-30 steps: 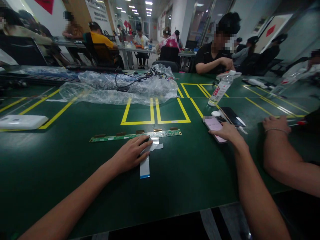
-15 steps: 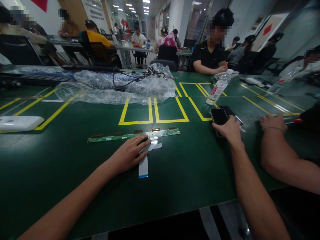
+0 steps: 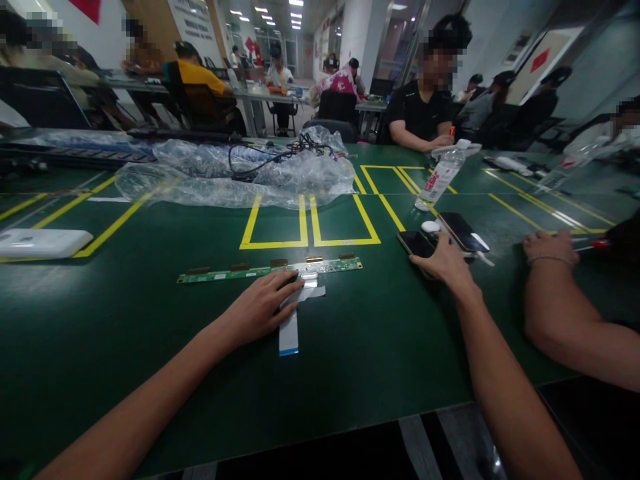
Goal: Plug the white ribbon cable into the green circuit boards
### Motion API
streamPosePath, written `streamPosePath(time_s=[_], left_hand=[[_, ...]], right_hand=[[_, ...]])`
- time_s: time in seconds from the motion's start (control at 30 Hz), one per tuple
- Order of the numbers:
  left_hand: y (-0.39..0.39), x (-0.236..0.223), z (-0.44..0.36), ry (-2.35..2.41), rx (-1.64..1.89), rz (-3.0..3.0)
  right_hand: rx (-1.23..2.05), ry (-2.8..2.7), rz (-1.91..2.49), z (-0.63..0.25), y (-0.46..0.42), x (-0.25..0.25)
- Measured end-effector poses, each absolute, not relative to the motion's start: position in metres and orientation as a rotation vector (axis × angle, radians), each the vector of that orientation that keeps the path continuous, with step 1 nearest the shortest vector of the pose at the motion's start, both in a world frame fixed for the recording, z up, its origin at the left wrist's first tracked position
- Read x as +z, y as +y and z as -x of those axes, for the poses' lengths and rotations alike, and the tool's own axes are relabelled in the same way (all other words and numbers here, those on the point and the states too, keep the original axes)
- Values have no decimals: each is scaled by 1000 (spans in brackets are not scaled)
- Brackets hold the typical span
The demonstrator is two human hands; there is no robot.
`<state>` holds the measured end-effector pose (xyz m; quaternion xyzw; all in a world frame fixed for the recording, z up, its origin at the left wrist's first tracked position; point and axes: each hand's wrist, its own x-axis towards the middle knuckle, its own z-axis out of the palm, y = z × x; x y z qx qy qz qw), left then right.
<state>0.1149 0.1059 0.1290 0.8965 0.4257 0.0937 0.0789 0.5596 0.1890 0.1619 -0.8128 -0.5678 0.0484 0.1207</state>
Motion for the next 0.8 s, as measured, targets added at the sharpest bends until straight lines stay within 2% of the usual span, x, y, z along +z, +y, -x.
streamPosePath(time_s=[0.53,0.6,0.7,0.8], left_hand=[[104,137,-118,1291,244,-2659],[104,138,-118,1292,253,-2662],[103,138,-118,1291,278,-2668],[102,138,-117,1292,275,-2675]], right_hand=[[60,-1653,2542,-551,180,176],[-87,-1681,2425,-543,178,180],[-240,-1844,1978,-509,175,177],[-45,-2090,1457,-452,167,163]])
